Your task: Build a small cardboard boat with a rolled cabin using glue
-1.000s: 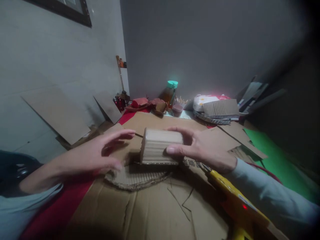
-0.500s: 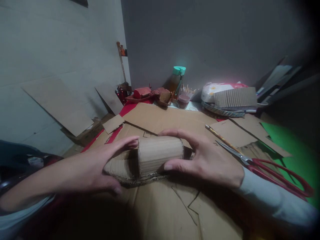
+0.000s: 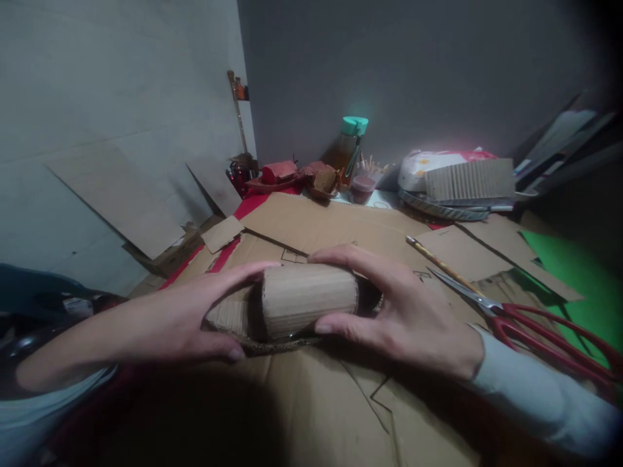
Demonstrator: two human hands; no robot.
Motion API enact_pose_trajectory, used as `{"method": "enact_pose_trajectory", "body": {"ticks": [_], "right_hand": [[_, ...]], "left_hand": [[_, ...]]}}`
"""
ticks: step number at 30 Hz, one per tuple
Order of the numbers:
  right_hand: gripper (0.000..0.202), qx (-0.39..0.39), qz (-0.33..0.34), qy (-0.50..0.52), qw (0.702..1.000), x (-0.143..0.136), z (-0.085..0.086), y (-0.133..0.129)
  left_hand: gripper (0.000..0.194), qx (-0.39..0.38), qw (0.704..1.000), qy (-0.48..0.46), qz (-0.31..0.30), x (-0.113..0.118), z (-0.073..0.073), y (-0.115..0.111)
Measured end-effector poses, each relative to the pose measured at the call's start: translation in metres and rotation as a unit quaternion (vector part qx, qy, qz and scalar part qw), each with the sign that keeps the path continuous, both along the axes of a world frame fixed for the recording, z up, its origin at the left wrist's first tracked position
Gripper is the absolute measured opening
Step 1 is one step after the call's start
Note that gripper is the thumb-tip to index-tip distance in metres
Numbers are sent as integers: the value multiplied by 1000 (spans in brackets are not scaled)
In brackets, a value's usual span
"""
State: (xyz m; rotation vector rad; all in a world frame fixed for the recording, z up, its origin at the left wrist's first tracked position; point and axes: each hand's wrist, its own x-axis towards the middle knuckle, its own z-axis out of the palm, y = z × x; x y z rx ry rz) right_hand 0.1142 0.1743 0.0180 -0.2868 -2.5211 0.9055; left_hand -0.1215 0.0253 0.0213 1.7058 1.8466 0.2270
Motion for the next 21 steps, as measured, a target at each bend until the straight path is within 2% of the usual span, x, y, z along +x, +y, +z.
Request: {"method": "enact_pose_trajectory", "body": {"ticks": [3,10,14,17,19,21], "right_hand": [[51,6,10,8,1000,3,-2,-3],[49,54,0,17,998,7,-5,-10],[52,96,22,57,994,9,-7,-16],[53,131,35,61,989,12,-10,-20],[48,175,41,74,981,15,-13,-22],[39,230,31,97,968,16,-16,-26]], "left_hand": [[90,-7,1000,-18,13,4,4,0],[85,-6,998,-56,-3,0,8,-4],[66,18,995,-96,16,-1,9,-6],[48,58,989,-125,53,8,8,-3],[41,65,987,-130,73,16,7,0],[38,56,988,-125,67,23,5,2]]}}
